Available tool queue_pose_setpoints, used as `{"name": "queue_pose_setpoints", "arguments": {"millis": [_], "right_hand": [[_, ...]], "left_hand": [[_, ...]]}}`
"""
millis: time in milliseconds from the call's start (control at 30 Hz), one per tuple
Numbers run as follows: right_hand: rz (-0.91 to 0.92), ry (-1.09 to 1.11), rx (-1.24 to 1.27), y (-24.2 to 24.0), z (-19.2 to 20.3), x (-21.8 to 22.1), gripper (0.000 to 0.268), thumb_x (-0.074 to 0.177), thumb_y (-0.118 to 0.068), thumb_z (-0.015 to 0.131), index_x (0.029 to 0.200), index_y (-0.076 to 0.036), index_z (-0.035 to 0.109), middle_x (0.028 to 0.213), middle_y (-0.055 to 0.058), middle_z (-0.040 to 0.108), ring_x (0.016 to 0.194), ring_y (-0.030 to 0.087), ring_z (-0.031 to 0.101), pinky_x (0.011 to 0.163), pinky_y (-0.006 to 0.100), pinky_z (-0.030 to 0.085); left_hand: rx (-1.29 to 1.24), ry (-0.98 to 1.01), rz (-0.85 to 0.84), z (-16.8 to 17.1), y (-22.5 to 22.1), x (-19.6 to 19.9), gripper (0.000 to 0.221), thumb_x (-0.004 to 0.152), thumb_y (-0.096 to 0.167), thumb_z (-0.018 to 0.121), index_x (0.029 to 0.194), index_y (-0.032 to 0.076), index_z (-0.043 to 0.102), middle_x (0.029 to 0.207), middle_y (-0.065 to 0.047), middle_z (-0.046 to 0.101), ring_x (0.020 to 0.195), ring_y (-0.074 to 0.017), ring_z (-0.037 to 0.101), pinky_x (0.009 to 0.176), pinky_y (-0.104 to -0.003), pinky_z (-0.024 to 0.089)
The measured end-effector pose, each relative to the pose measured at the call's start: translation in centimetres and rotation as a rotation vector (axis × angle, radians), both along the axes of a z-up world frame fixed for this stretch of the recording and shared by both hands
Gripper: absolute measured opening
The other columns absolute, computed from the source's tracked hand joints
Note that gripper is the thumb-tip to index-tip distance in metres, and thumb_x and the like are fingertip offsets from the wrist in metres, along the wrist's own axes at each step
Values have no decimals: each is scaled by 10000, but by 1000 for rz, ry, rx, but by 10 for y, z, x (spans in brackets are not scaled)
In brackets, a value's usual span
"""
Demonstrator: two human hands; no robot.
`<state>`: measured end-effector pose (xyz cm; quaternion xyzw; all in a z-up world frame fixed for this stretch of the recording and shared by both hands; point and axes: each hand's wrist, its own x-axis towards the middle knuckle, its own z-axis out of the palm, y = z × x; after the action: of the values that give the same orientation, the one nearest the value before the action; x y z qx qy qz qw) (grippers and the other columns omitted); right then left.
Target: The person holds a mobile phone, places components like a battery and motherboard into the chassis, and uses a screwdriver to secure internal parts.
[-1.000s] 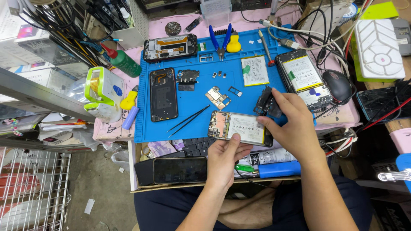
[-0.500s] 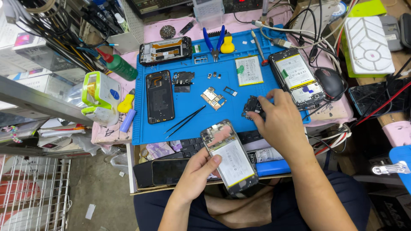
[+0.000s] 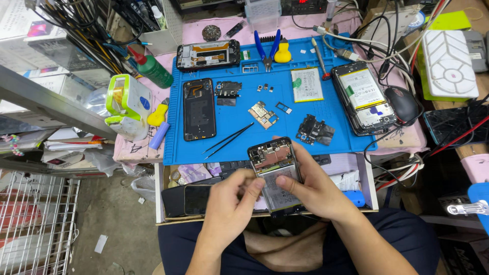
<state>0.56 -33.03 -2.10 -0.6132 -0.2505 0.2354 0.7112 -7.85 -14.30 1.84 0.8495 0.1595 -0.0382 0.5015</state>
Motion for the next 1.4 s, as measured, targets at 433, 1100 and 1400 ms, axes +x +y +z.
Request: {"name": "queue_pose_setpoints", "arguments": {"millis": [433,1100,1400], "right_hand": [[-42,-37,25,1,15,-12,831,927,45,661,1600,-84,192,1357,196,621,1264,227,592,1052,359,487],[-13,-86,63,0,6,-14,708,955,58,641,1550,-75,282,1357,213,628,1292,234,594,1074,372,478],[-22,-86,88,-1,4,-17,711,953,73,642,1556,-64,291,1375,223,625,1306,240,592,1083,378,480]], "left_hand": [[114,-681,63,19,4,1,201,952,42,703,1151,50,735,1076,-90,727,904,-174,729,801,-273,576],[-405,-579,93,-1,12,9,143,943,-59,682,1081,-45,717,1160,-139,728,997,-142,731,850,-262,632],[-245,-643,113,7,7,7,179,913,-73,719,1089,-43,710,1097,-129,751,971,-140,753,839,-257,654]]}}
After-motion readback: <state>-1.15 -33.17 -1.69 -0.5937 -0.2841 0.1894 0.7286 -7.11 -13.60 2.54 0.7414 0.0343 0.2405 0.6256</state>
